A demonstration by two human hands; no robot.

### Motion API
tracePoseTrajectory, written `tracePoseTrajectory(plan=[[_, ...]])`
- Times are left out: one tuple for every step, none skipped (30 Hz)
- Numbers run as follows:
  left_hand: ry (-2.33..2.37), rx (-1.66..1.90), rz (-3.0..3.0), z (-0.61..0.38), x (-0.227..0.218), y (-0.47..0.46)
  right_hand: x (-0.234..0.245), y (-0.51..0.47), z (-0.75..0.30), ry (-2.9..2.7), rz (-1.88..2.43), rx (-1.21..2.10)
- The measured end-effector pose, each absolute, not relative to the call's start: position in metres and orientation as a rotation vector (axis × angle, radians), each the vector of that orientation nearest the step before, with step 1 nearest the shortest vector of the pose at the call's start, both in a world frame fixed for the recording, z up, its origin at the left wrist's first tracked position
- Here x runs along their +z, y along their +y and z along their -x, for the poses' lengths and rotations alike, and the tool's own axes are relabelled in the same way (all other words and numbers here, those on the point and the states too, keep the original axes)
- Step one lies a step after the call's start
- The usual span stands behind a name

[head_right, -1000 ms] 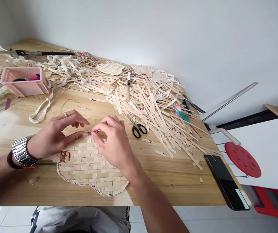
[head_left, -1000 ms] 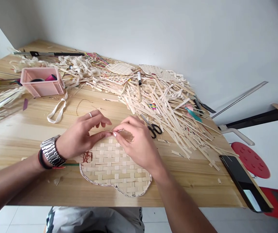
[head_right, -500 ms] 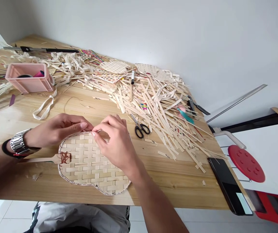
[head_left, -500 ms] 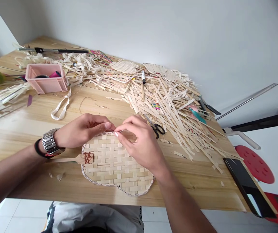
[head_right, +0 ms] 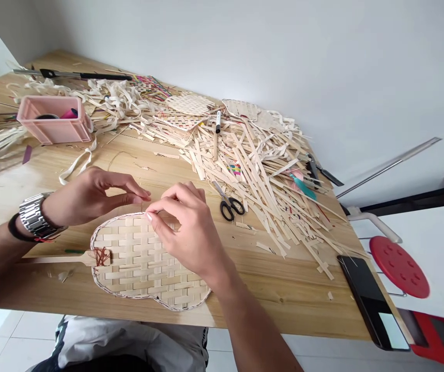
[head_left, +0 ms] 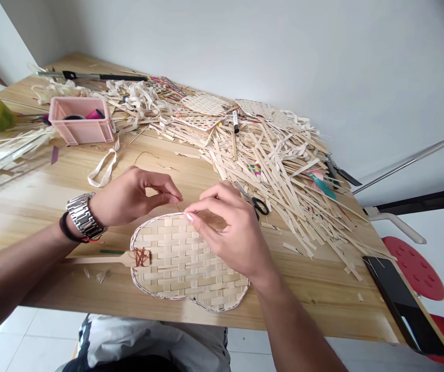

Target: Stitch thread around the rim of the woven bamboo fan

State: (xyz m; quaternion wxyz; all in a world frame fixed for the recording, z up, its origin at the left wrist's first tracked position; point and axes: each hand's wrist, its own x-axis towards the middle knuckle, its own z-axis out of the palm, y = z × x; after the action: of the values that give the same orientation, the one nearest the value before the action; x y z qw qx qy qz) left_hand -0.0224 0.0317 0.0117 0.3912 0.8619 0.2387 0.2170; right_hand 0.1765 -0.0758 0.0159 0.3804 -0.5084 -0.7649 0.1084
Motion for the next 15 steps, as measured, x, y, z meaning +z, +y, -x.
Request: tracePoseTrajectory(plan=[[0.629,0.577,-2.255,0.023,0.011,0.034,0.016,-0.076,-0.176,-1.954,1.297,0.279],[0.656,0.602,-2.305,0.024,0.01,0.036,0.016,-0.077,-0.177,-1.955,1.299,0.282],[0.685,0.625,-2.337,0.025,0.009,0.038,0.016,-0.077,-0.177,-1.955,1.3,0.284],[0.72,0.646,-2.35,0.025,0.008,0.04,0.016,-0.077,-0.177,-1.955,1.299,0.286],[0.768,0.678,-2.344,0.026,0.007,0.042,0.016,-0.076,-0.177,-1.955,1.298,0.288],[0.826,0.719,-2.322,0.026,0.006,0.044,0.016,-0.076,-0.177,-1.955,1.294,0.288],[0.884,0.75,-2.289,0.026,0.006,0.046,0.016,-0.076,-0.177,-1.956,1.29,0.289],[0.94,0.775,-2.252,0.026,0.006,0.047,0.016,-0.076,-0.177,-1.956,1.287,0.289],[1.001,0.802,-2.215,0.027,0.007,0.049,0.017,-0.076,-0.176,-1.958,1.286,0.291],[1.052,0.818,-2.187,0.028,0.009,0.051,0.017,-0.076,-0.176,-1.961,1.285,0.295],[1.104,0.839,-2.171,0.03,0.011,0.052,0.018,-0.077,-0.176,-1.965,1.284,0.302],[1.155,0.851,-2.165,0.032,0.012,0.054,0.018,-0.077,-0.175,-1.97,1.282,0.312],[1.184,0.86,-2.166,0.035,0.014,0.057,0.018,-0.077,-0.175,-1.976,1.277,0.322],[1.219,0.886,-2.161,0.038,0.016,0.06,0.018,-0.078,-0.175,-1.983,1.268,0.332],[1.236,0.92,-2.14,0.042,0.017,0.063,0.018,-0.078,-0.175,-1.989,1.257,0.342]])
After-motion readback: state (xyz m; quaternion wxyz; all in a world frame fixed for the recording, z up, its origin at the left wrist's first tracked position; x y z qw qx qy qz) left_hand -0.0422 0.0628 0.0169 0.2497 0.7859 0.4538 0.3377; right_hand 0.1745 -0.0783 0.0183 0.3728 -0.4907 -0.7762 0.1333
